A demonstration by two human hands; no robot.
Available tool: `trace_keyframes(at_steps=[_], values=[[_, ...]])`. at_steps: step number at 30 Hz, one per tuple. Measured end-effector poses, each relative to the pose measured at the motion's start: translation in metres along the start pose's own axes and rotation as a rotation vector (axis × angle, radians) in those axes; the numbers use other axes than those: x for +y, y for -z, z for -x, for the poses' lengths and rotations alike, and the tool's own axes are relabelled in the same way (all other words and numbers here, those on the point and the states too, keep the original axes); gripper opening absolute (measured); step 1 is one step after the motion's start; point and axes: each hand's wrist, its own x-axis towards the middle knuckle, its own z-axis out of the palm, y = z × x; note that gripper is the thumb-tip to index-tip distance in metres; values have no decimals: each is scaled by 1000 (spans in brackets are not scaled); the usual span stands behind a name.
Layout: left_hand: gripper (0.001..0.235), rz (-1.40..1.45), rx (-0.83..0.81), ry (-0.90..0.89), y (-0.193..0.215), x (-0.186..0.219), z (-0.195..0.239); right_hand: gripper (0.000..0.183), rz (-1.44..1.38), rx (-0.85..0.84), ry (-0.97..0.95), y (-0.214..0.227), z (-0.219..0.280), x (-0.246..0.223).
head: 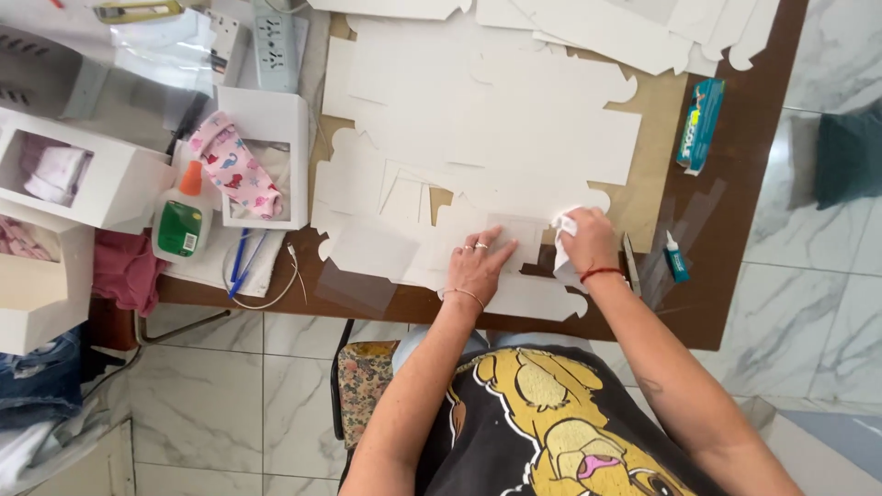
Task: The person assembles flat white cardboard pieces into small boxes. They apply glue to the tabs, fold the cardboard, and press the joints together. The person repeats this process for multiple units, stacking the finished boxes on the table.
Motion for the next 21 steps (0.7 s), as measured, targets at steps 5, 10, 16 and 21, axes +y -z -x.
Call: trace_keyframes(at_steps=[5, 10, 16, 21], values=[[44, -14, 10, -6, -4, -5, -1, 21, -58, 50, -95, 5, 13, 1], [41, -50, 79, -10, -1, -2, -1, 25, -38, -81, -82, -13, 68, 9], [40, -40, 73, -35, -1, -6, 3, 18, -128, -126, 31, -9, 92, -8], [60, 1, -92, -114, 10, -16, 0, 14, -301, -80, 358, -45, 71, -53]])
